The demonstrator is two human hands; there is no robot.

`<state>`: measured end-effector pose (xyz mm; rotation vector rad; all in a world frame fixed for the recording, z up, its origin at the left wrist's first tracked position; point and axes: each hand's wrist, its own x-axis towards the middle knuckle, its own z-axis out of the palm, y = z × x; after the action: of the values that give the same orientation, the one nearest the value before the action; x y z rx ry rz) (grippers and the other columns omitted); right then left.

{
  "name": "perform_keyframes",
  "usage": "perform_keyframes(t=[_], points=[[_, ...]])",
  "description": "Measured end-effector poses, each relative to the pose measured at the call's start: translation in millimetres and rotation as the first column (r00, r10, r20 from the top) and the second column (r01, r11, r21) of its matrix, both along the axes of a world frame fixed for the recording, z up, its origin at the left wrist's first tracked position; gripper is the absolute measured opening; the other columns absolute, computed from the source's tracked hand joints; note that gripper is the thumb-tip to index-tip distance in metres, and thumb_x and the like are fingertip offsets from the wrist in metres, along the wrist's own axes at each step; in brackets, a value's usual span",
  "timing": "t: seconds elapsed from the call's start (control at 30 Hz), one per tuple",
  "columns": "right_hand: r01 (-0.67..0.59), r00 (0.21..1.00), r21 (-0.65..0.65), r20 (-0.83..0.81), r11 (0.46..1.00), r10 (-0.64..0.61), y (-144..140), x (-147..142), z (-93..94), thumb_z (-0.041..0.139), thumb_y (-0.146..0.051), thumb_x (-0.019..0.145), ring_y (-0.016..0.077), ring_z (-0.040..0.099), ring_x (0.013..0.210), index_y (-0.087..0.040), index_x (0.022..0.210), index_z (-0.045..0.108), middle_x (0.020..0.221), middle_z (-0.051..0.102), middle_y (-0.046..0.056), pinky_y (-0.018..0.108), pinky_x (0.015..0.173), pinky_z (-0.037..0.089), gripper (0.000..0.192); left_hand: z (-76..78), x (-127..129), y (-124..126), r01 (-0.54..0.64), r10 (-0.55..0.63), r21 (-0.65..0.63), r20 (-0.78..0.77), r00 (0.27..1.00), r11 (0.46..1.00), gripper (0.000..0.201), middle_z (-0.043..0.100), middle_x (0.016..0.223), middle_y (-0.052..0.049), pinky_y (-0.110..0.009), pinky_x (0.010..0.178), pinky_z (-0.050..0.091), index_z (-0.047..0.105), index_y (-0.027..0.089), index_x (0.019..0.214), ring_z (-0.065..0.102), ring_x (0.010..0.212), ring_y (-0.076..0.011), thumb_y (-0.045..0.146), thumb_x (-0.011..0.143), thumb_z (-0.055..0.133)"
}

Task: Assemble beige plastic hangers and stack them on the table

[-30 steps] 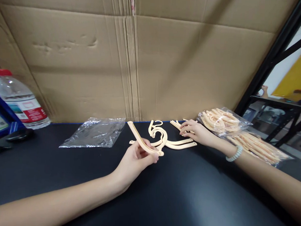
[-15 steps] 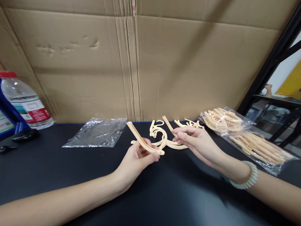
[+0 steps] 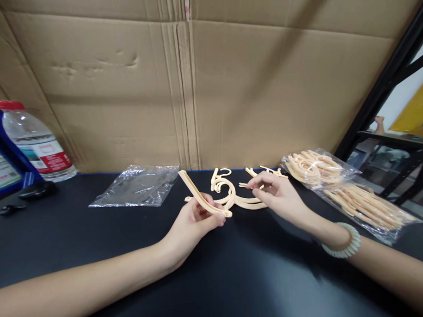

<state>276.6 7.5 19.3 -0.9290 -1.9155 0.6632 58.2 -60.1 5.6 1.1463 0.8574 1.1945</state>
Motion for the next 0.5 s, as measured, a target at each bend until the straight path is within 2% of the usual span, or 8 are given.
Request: perform_keyframes(t=[0.13,0.23,0.33,0.4,0.5], points=[[0.09,0.941,0.266,0.292,0.96,-0.169,24.3,21.1,-1.1,0.052,-0.022,0.084,0.0203,0.058,0.075,-0.021,0.091,0.067,0.083,0.066,0.006,0.035,0.069,0.047,0.017,0.5,0.2,-0.1,-0.009,0.009,-0.013,-0.003,1.0,1.0,0.033,0.064,0.077,0.003,-0.026,0.076,0.044,0.049,0.02,0.083,0.058,0.076,-0.0118,0.015,0.07,0.078],[0.07,0.894,0.331,0.398,0.941,-0.207,41.8,30.8,-13.5,0.059,-0.025,0.082,0.0253,0.058,0.087,-0.02,0.09,0.07,0.089,0.066,0.009,0.042,0.082,0.046,0.014,-0.6,-0.1,0.6,-0.012,0.012,-0.016,-0.011,1.0,1.0,0.032,0.064,0.077,0.003,-0.027,0.076,0.044,0.049,0.02,0.084,0.058,0.076,-0.0123,0.015,0.069,0.078],[0.07,0.892,0.308,0.406,0.949,-0.198,53.4,32.3,-24.9,0.065,-0.029,0.078,0.026,0.059,0.085,-0.019,0.077,0.069,0.082,0.063,0.008,0.043,0.081,0.047,0.011,-1.1,0.0,0.9,-0.019,0.019,-0.009,-0.016,1.0,1.0,0.032,0.064,0.078,0.002,-0.027,0.076,0.044,0.049,0.02,0.083,0.057,0.076,-0.0124,0.015,0.07,0.078],[0.101,0.902,0.305,0.375,0.947,-0.217,56.3,31.7,-26.0,0.062,-0.03,0.081,0.0241,0.059,0.08,-0.019,0.072,0.065,0.078,0.062,0.007,0.042,0.078,0.048,0.015,-0.4,0.5,0.5,-0.026,0.026,-0.003,-0.018,0.999,1.0,0.032,0.064,0.077,0.002,-0.027,0.075,0.043,0.049,0.02,0.082,0.057,0.076,-0.0128,0.015,0.069,0.078],[0.159,0.928,0.288,0.284,0.944,-0.243,51.7,31.4,-16.6,0.048,-0.036,0.092,0.0193,0.059,0.07,-0.019,0.087,0.061,0.079,0.064,0.006,0.037,0.068,0.05,0.021,0.9,1.1,-0.4,-0.038,0.038,-0.002,-0.018,0.999,0.999,0.032,0.064,0.077,0.002,-0.027,0.074,0.043,0.05,0.02,0.082,0.057,0.075,-0.0129,0.015,0.068,0.078]])
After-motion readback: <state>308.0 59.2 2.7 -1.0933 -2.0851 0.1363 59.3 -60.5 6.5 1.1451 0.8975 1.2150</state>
